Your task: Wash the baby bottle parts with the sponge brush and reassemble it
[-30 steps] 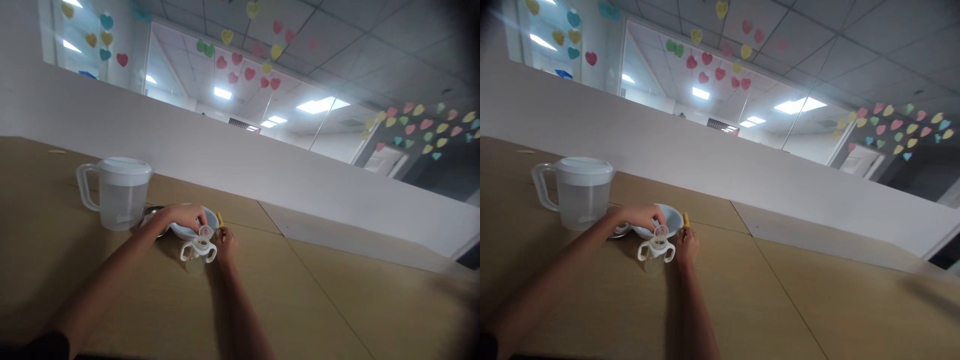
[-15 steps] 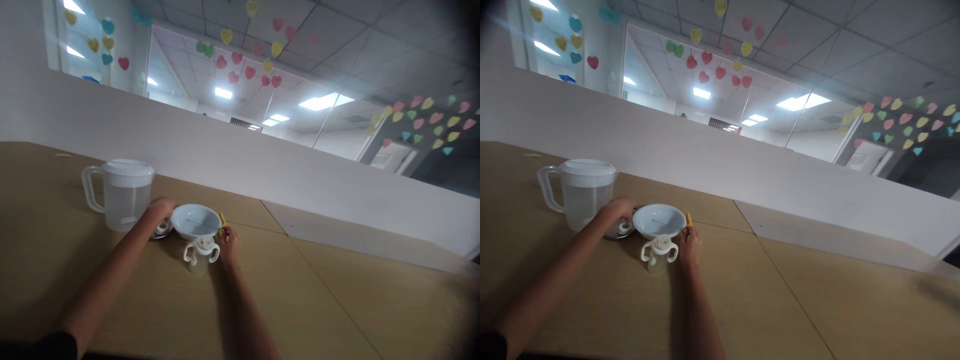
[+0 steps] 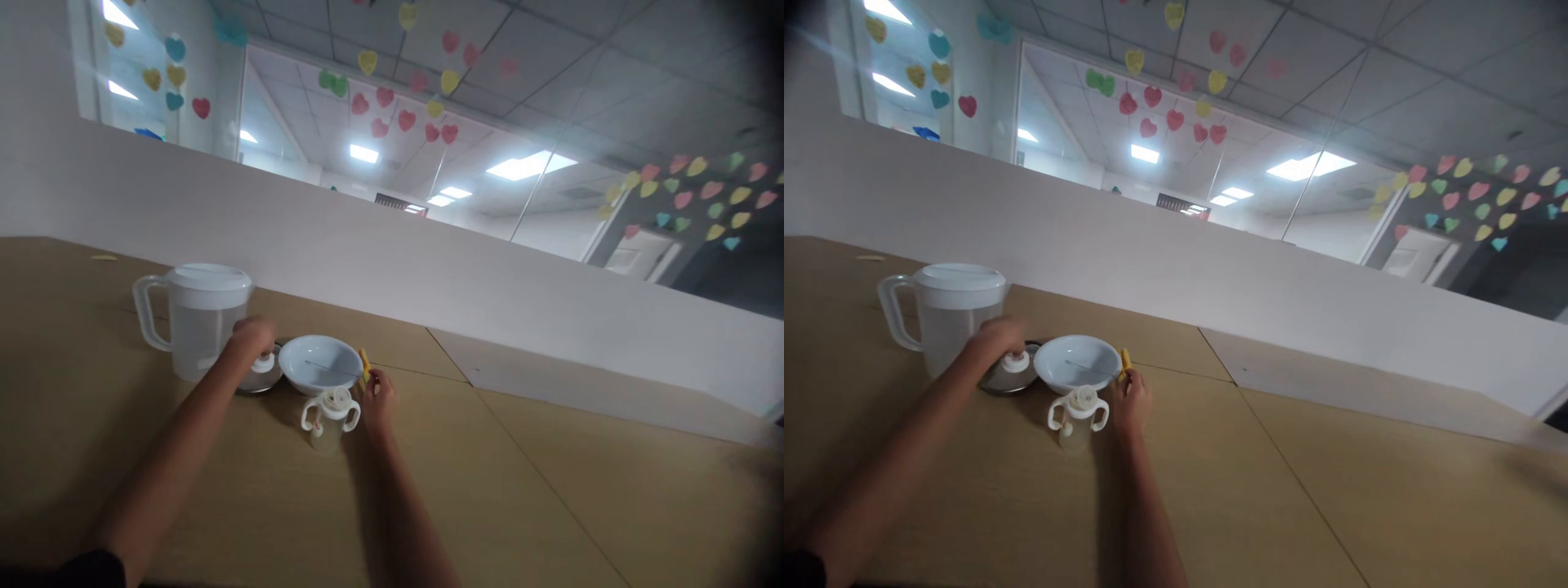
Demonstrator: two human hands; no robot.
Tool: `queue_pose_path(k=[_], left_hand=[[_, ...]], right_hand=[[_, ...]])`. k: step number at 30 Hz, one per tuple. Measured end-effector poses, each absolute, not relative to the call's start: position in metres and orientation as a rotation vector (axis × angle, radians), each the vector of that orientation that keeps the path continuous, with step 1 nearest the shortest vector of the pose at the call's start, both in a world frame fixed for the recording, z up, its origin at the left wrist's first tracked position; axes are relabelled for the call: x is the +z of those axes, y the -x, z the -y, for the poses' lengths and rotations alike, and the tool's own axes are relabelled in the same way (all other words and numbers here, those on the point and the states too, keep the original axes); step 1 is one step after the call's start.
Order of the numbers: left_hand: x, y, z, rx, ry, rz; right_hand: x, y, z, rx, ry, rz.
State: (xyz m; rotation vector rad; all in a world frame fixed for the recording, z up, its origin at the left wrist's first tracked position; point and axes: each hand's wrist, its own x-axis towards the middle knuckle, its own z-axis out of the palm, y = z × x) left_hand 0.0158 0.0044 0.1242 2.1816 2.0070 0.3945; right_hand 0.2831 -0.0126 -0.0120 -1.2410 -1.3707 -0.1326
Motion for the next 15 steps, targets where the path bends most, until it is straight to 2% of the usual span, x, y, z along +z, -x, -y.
queue_pose_path(k=[6, 15], left_hand=[[0.171, -0.044, 0.053, 0.552, -2.497, -2.115], [0.169, -0.109, 0.106, 0.796, -2.766, -1.442]], right_hand=[[0.022, -0.278, 0.037, -0.152, 1.084, 1.199], [0.047, -0.266, 0.07, -0.575, 0.661, 1.601]])
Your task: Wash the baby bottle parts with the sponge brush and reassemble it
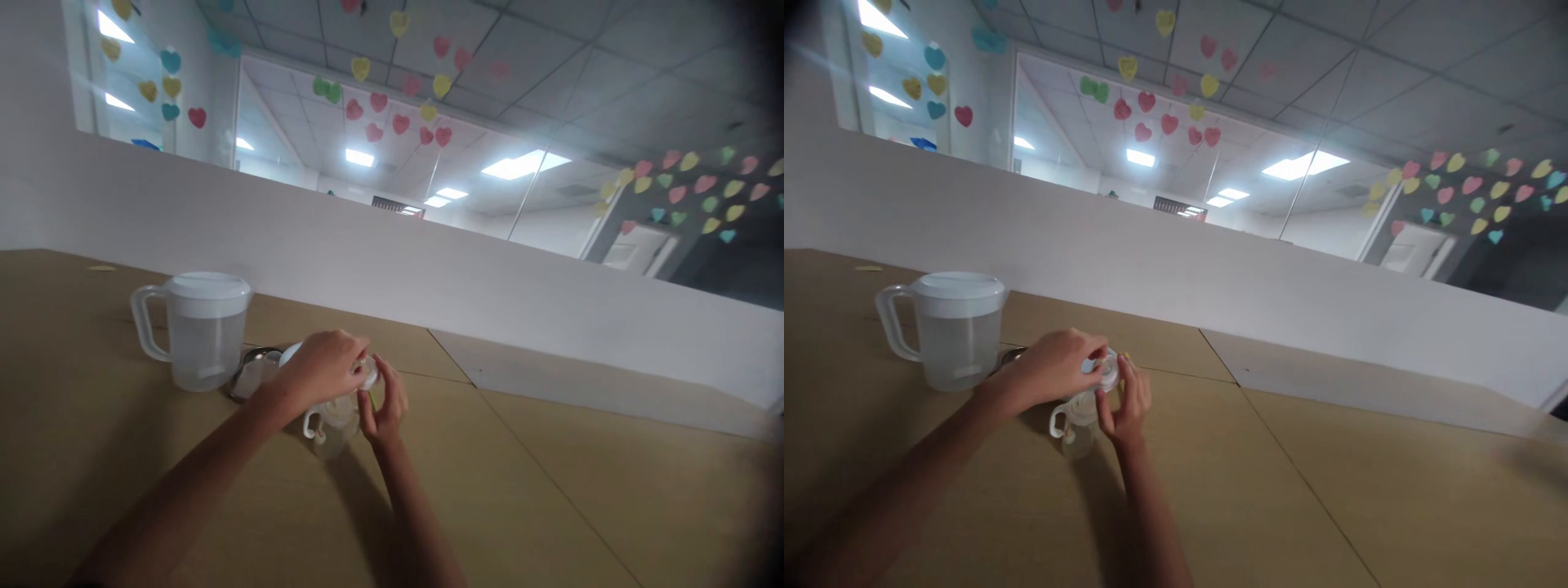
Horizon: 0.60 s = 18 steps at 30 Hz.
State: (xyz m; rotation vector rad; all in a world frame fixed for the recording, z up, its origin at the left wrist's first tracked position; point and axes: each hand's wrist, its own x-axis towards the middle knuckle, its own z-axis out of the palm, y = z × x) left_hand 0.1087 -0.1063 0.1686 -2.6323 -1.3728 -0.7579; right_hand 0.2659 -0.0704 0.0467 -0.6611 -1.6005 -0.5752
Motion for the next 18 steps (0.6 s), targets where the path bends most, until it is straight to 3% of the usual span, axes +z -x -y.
queue_pose_path(k=[18], left_hand=[[0.159, -0.093, 0.065, -1.299, 3.488, 1.02]], right_hand=[[0.04, -0.252, 0.071, -0.702, 0.702, 1.37]])
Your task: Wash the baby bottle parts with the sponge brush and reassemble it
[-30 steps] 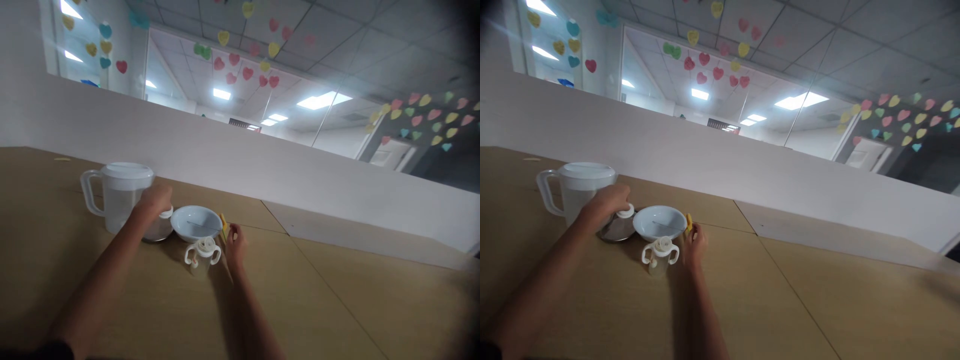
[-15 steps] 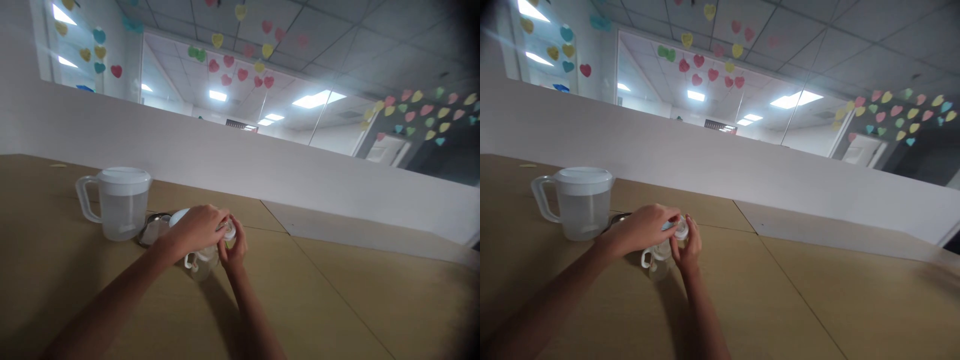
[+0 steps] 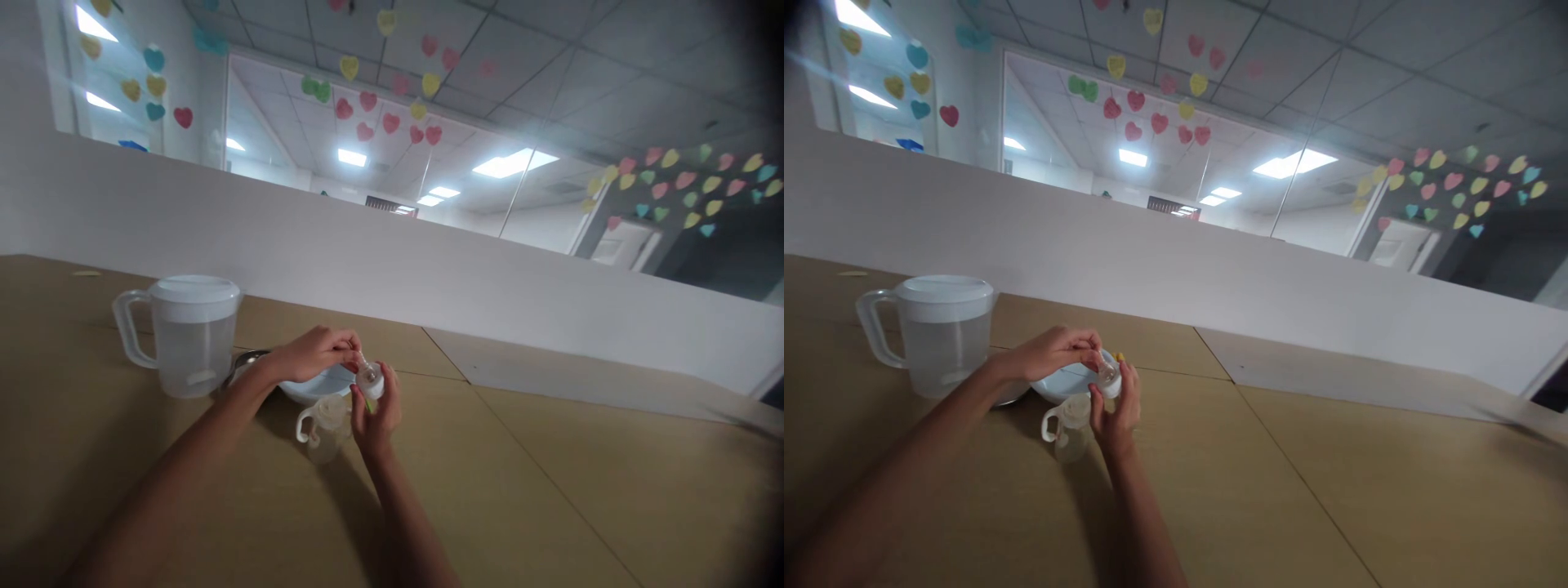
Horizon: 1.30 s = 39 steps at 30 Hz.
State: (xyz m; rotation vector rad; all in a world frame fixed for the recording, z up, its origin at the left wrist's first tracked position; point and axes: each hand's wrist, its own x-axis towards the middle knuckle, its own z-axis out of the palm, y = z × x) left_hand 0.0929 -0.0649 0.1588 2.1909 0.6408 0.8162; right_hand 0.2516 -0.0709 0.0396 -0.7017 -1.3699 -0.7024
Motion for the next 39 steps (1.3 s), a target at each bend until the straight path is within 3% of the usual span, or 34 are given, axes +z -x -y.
queue_pose_path(k=[18, 24, 29, 39], left_hand=[[0.15, -0.101, 0.077, 0.855, -2.664, -1.029], [0.077, -0.085, 0.063, 1.428, -2.105, -0.872], [-0.002, -0.081, 0.067, 1.445, -2.158, -0.828], [-0.019, -0.096, 0.068, 1.483, -1.952, -0.716]], right_hand=[[0.033, -0.258, 0.056, -0.583, 0.75, 1.427], [0.024, -0.255, 0.061, -0.295, 0.676, 1.373], [0.015, -0.255, 0.063, -0.418, 0.577, 1.666], [0.002, -0.254, 0.054, -0.402, 0.668, 1.756]])
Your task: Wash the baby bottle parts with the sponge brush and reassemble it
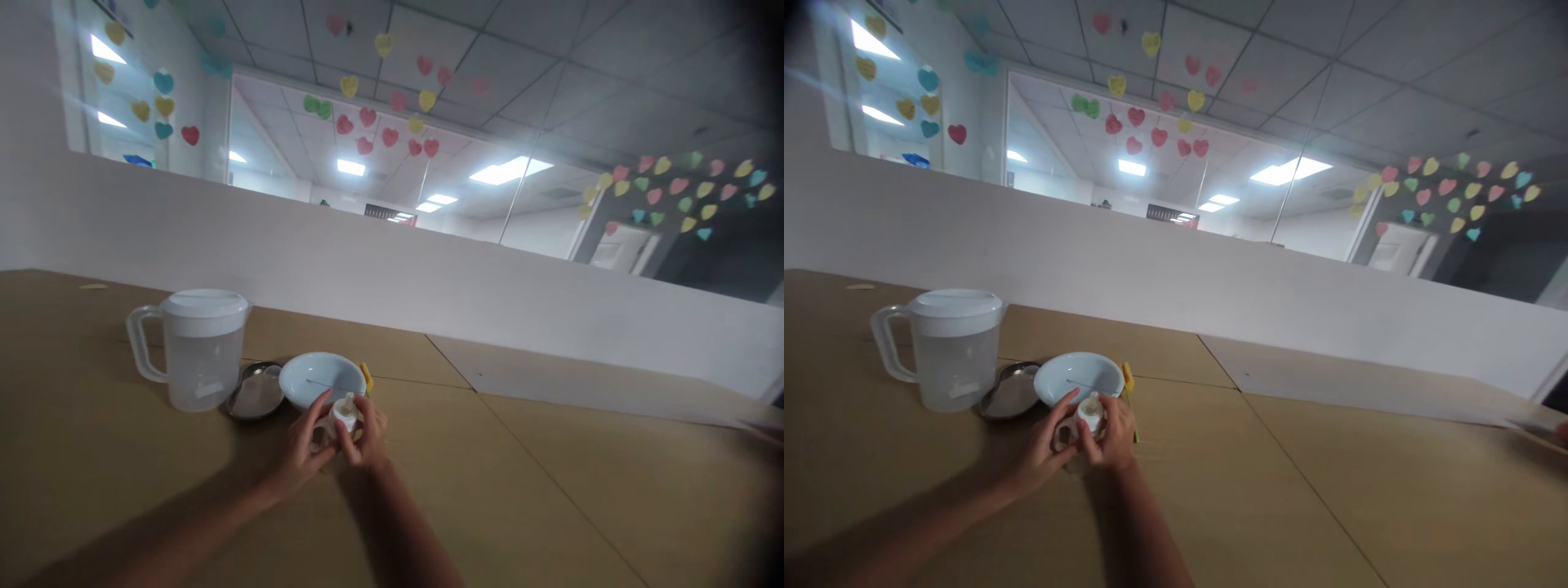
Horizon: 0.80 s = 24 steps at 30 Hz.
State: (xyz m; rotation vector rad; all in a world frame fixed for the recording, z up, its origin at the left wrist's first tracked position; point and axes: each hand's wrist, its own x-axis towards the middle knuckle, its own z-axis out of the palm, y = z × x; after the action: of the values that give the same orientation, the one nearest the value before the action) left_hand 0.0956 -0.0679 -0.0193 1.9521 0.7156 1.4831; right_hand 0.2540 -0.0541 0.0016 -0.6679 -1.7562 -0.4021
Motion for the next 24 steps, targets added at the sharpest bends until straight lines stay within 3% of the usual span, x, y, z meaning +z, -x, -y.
queue_pose_path(k=[11, 24], left_hand=[[-0.019, -0.098, 0.068, 1.724, -1.973, -0.724], [-0.024, -0.096, 0.064, 1.75, -1.931, -0.768]], right_hand=[[0.006, -0.25, 0.061, -0.294, 0.649, 1.688], [0.027, -0.232, 0.077, -0.701, 0.483, 1.715]])
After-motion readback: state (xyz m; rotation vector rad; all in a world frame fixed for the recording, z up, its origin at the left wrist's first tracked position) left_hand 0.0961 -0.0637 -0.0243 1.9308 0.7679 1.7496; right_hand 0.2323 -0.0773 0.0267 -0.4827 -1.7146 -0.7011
